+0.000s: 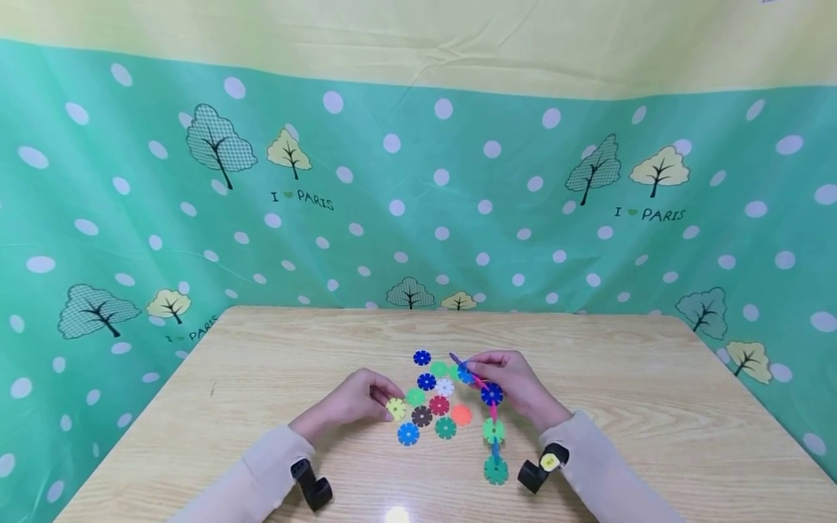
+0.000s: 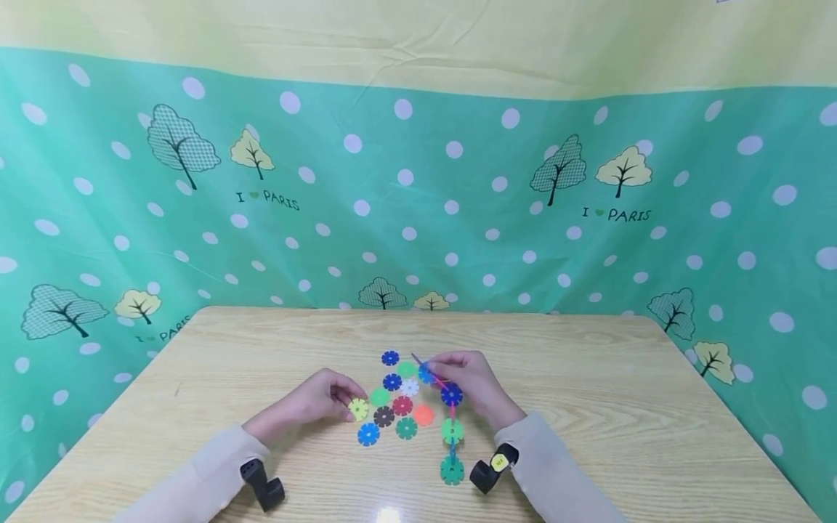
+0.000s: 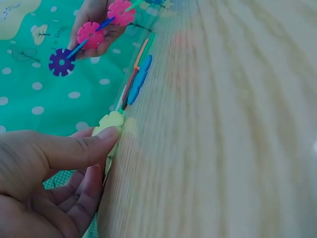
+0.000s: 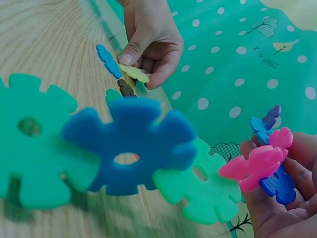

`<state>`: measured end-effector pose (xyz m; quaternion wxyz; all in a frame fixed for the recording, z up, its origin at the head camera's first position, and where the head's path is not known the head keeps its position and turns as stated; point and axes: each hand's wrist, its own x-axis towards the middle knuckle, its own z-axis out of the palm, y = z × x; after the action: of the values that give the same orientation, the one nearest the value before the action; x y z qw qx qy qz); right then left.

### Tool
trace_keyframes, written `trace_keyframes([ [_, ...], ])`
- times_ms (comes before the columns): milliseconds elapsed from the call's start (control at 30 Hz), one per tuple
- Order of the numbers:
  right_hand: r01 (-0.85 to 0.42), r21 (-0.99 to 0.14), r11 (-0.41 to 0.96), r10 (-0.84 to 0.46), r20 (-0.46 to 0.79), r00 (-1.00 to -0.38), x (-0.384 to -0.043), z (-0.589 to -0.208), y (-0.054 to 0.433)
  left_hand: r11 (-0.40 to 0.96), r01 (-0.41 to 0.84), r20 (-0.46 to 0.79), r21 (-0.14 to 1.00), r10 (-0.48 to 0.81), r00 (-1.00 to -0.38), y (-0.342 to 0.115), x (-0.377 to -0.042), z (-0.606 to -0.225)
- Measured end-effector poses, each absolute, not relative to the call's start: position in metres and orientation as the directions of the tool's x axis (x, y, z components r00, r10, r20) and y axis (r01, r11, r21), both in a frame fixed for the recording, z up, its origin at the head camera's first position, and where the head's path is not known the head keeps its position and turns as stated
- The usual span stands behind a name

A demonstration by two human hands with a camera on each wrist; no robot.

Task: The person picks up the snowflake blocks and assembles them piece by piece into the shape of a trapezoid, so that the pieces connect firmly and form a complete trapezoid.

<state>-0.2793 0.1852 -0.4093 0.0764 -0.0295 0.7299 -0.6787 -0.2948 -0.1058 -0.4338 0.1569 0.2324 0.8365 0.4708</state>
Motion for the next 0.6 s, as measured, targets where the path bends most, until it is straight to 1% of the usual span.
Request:
trace_keyframes([
  [233, 0.061, -0.996, 0.072, -0.137, -0.07, -0.988, -0.28, -0.41, 0.185, 0.426, 0.176, -0.07, 0.888, 0.502, -0.862, -0.106, -0.3, -0.434],
  [367, 0.069, -0.996, 0.065, -0.146, -0.078, -0.986, -0.279, -0.41, 0.185, 0.376, 0.114, -0.088, 0.92, 0.48, -0.873, -0.101, -0.305, -0.43],
  [467, 0.071, -0.996, 0.062, -0.153, -0.08, -0.985, -0.278, -0.41, 0.185, 0.311, 0.051, -0.096, 0.949, 0.44, -0.893, -0.093, -0.309, -0.424],
  [600, 0.059, -0.996, 0.062, -0.154, -0.068, -0.986, -0.278, -0.411, 0.184, 0.206, 0.007, -0.074, 0.979, 0.382, -0.921, -0.079, -0.313, -0.414],
])
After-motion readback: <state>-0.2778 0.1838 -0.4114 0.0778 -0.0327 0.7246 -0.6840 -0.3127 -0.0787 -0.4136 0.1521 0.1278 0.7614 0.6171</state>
